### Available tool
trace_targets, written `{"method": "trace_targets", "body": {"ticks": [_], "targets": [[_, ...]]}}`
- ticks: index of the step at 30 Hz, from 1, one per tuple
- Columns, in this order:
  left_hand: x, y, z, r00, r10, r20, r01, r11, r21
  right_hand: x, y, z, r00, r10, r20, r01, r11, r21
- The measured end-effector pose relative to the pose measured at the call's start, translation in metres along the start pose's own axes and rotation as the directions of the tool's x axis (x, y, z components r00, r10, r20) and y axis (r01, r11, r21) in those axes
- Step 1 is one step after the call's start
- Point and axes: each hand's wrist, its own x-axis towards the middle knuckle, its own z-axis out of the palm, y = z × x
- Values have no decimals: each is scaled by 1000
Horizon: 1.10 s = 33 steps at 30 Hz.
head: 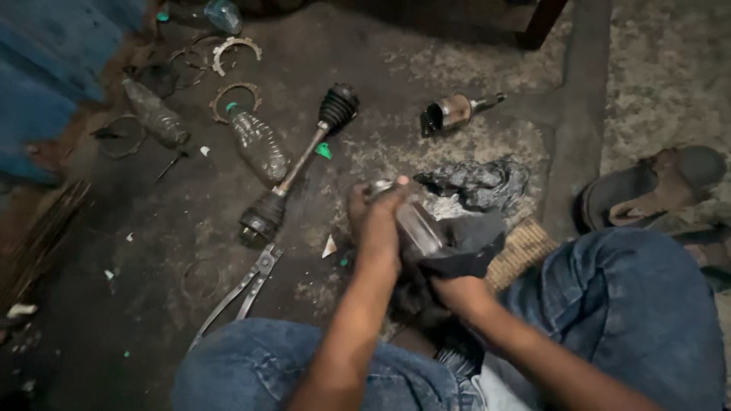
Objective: The person sits on the floor and cleans a cylindrical metal part using a dark cloth. They wipe the exterior and interior surfaces repeatedly, then handle small metal springs and a ring, placing them on the floor among other disassembled parts.
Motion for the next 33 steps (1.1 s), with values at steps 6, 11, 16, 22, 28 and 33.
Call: {"method": "trace_targets", "body": {"ticks": [6, 11, 16, 22, 28, 33], "targets": [[29, 2, -48, 912, -410, 22, 401, 877, -266, 3, 27, -6, 960, 126, 250, -239, 833, 499], [52, 16, -67, 890, -448, -87, 399, 856, -330, 5, 60, -87, 978, 179, 109, -204, 683, 701], [58, 25, -66, 913, -393, -108, 330, 869, -370, 19, 63, -127, 947, 322, -10, -299, 888, 349], [59, 19, -70, 915, -355, -191, 244, 865, -438, 34, 64, -132, 977, 151, -151, -156, 988, -21], [55, 17, -62, 897, -377, -231, 256, 868, -425, 36, -18, -114, 896, -437, -76, 414, 885, -212], [43, 14, -52, 873, -386, -299, 297, 906, -302, 47, -102, -134, 970, -243, -7, 234, 926, 296]]}}
